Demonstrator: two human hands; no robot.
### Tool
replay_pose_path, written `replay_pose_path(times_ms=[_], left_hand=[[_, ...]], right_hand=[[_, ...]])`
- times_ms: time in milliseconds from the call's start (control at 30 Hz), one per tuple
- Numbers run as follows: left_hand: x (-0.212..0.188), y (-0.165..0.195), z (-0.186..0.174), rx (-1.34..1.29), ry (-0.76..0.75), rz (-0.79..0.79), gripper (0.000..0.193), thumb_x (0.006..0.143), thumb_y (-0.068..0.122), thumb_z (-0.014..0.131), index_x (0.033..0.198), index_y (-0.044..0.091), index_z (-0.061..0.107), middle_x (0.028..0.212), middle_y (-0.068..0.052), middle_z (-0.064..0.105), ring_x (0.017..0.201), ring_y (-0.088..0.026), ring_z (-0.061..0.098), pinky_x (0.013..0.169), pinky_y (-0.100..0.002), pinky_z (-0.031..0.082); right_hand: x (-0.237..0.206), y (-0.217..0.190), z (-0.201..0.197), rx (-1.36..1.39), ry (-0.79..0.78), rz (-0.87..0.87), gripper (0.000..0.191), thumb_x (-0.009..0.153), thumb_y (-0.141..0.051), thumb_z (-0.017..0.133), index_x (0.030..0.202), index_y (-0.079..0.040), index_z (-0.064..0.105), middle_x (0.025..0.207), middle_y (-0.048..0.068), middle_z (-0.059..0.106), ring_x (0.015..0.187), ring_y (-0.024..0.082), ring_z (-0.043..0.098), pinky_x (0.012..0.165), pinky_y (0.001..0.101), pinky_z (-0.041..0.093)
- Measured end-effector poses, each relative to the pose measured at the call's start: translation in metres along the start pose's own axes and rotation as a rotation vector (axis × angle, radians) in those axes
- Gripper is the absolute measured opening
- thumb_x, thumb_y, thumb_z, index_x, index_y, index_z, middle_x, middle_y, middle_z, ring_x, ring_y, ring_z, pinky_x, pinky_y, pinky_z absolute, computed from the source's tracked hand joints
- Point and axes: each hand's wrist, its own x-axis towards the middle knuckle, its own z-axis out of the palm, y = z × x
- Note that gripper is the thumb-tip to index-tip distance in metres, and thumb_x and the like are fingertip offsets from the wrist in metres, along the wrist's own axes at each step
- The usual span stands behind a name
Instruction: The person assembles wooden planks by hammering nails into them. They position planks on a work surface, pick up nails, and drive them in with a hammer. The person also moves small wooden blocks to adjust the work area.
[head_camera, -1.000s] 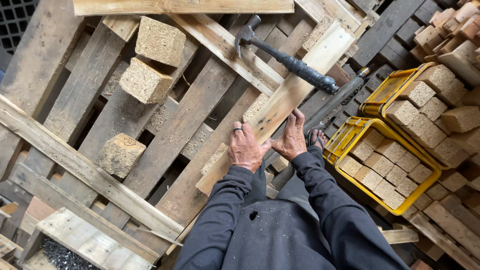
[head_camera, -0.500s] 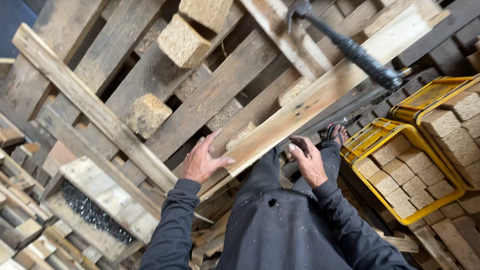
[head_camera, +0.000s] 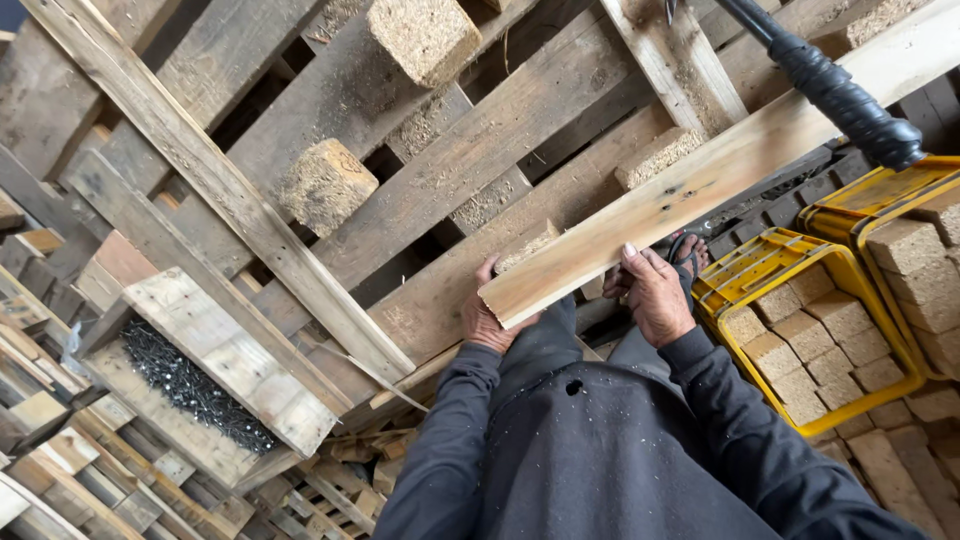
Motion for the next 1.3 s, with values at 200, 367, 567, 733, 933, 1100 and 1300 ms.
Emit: replay_pose_path(times_ms=[200, 367, 567, 733, 933, 1100, 1300], left_hand=[[-0.043, -0.023, -0.083, 0.201, 0.1, -0.191, 0.121, 0.053, 0.027, 0.1, 0.148, 0.003, 0.029, 0.133, -0.022, 0.059, 0.117, -0.034, 0.064, 0.104, -0.043, 0.05], [-0.077, -0.002, -0.13, 0.497, -0.07, -0.479, 0.146, 0.05, 0.043, 0.101, 0.157, 0.009, 0.007, 0.145, -0.027, 0.042, 0.088, -0.028, 0.071, 0.082, -0.045, 0.058], [-0.069, 0.064, -0.11, 0.539, 0.392, 0.054, 0.08, 0.074, 0.042, 0.089, 0.139, 0.006, 0.059, 0.099, -0.008, 0.069, 0.093, -0.021, 0.065, 0.082, -0.035, 0.058], [0.02, 0.142, 0.012, 0.6, 0.196, 0.573, 0.057, 0.08, 0.038, 0.088, 0.122, 0.005, 0.07, 0.105, -0.011, 0.061, 0.095, -0.027, 0.061, 0.077, -0.041, 0.055], [0.078, 0.217, 0.095, 0.588, -0.077, 0.38, 0.093, 0.063, 0.043, 0.095, 0.134, 0.004, 0.05, 0.114, -0.017, 0.049, 0.102, -0.034, 0.059, 0.078, -0.044, 0.055], [0.078, 0.218, 0.11, 0.622, 0.023, 0.471, 0.089, 0.063, 0.037, 0.094, 0.132, 0.003, 0.049, 0.115, -0.018, 0.05, 0.104, -0.039, 0.058, 0.085, -0.048, 0.053], [0.074, 0.207, 0.12, 0.645, 0.014, 0.491, 0.089, 0.065, 0.036, 0.092, 0.135, 0.0, 0.05, 0.115, -0.018, 0.05, 0.108, -0.038, 0.056, 0.087, -0.046, 0.053]], right_hand=[[0.005, 0.004, 0.0, -0.036, 0.023, -0.01, 0.026, 0.102, -0.032, 0.063, 0.103, -0.005, 0.062, 0.079, 0.006, 0.063, 0.071, 0.017, 0.063, 0.066, 0.0325, 0.054], [0.004, 0.009, -0.013, -0.044, 0.025, 0.015, 0.029, 0.103, -0.03, 0.064, 0.101, -0.002, 0.063, 0.075, 0.007, 0.065, 0.065, 0.017, 0.062, 0.062, 0.0306, 0.052], [-0.017, -0.011, -0.045, -0.592, 0.18, -0.366, 0.057, 0.087, -0.027, 0.075, 0.134, -0.004, 0.053, 0.101, 0.01, 0.064, 0.09, 0.019, 0.063, 0.08, 0.0308, 0.059], [-0.004, -0.037, -0.06, -1.096, 0.478, -0.786, 0.103, 0.07, -0.035, 0.094, 0.15, -0.002, 0.039, 0.136, 0.021, 0.038, 0.128, 0.036, 0.042, 0.111, 0.0491, 0.039], [0.021, -0.045, -0.053, -1.159, 0.561, -0.871, 0.116, 0.06, -0.048, 0.095, 0.151, -0.012, 0.033, 0.143, 0.02, 0.032, 0.138, 0.043, 0.032, 0.112, 0.064, 0.025], [0.022, -0.044, -0.05, -1.161, 0.603, -0.819, 0.103, 0.069, -0.041, 0.088, 0.151, -0.011, 0.033, 0.148, 0.021, 0.03, 0.149, 0.046, 0.022, 0.115, 0.0743, 0.01], [0.024, -0.045, -0.054, -1.076, 0.529, -0.832, 0.097, 0.071, -0.038, 0.085, 0.145, -0.003, 0.033, 0.145, 0.019, 0.032, 0.15, 0.045, 0.023, 0.117, 0.0752, 0.012]])
